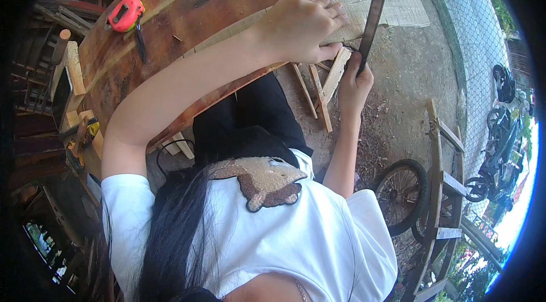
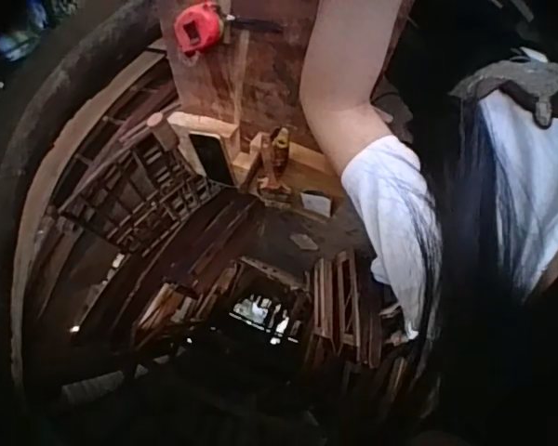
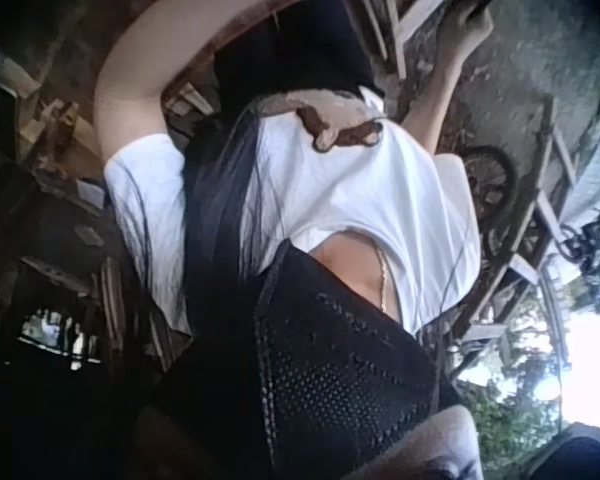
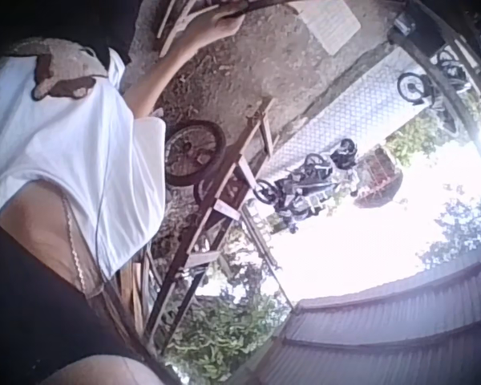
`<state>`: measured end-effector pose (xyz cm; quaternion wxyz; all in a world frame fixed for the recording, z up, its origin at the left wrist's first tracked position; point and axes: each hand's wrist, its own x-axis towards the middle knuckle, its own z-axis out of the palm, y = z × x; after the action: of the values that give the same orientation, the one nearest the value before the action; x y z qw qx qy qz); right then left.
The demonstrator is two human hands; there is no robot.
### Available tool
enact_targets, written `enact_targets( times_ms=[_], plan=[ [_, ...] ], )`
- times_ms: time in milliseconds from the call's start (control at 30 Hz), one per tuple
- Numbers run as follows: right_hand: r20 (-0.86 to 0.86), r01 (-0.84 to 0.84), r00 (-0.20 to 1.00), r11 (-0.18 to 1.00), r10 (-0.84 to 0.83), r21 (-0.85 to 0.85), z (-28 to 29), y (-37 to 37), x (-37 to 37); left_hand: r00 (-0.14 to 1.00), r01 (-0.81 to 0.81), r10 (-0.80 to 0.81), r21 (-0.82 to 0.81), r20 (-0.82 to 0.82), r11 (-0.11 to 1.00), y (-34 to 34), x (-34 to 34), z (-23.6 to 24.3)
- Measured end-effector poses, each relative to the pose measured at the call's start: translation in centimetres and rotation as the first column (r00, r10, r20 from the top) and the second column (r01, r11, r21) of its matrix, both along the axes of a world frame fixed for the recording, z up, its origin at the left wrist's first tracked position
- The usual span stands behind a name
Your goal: Measuring, sawing, and sanding a piece of wood at a workbench.
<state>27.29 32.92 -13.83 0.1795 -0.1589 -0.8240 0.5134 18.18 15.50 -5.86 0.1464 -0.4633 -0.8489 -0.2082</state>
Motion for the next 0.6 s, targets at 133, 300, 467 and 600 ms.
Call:
enact_targets(
  times_ms=[133,300,467,600],
  plan=[
    [-0.099,0.015,0.995,0.998,-0.009,0.066,-0.6,-0.4,-0.3,1.0,-0.012,0.012,-0.016,0.004,1.0,0.0,0.0,0.0],
    [-0.05,0.042,0.998,0.998,-0.039,0.052,-3.4,-0.6,1.2,1.0,-0.008,0.008,0.012,-0.015,1.0,0.0,0.0,0.0],
    [-0.138,0.082,0.989,0.981,-0.058,0.177,-12.7,0.1,6.2,1.0,-0.004,0.004,0.004,0.006,1.0,0.0,0.0,0.0],
    [-0.015,0.104,0.995,0.982,-0.103,0.159,-16.8,0.4,9.5,1.0,-0.003,0.003,-0.001,-0.006,1.0,0.0,0.0,-0.1]
  ],
)
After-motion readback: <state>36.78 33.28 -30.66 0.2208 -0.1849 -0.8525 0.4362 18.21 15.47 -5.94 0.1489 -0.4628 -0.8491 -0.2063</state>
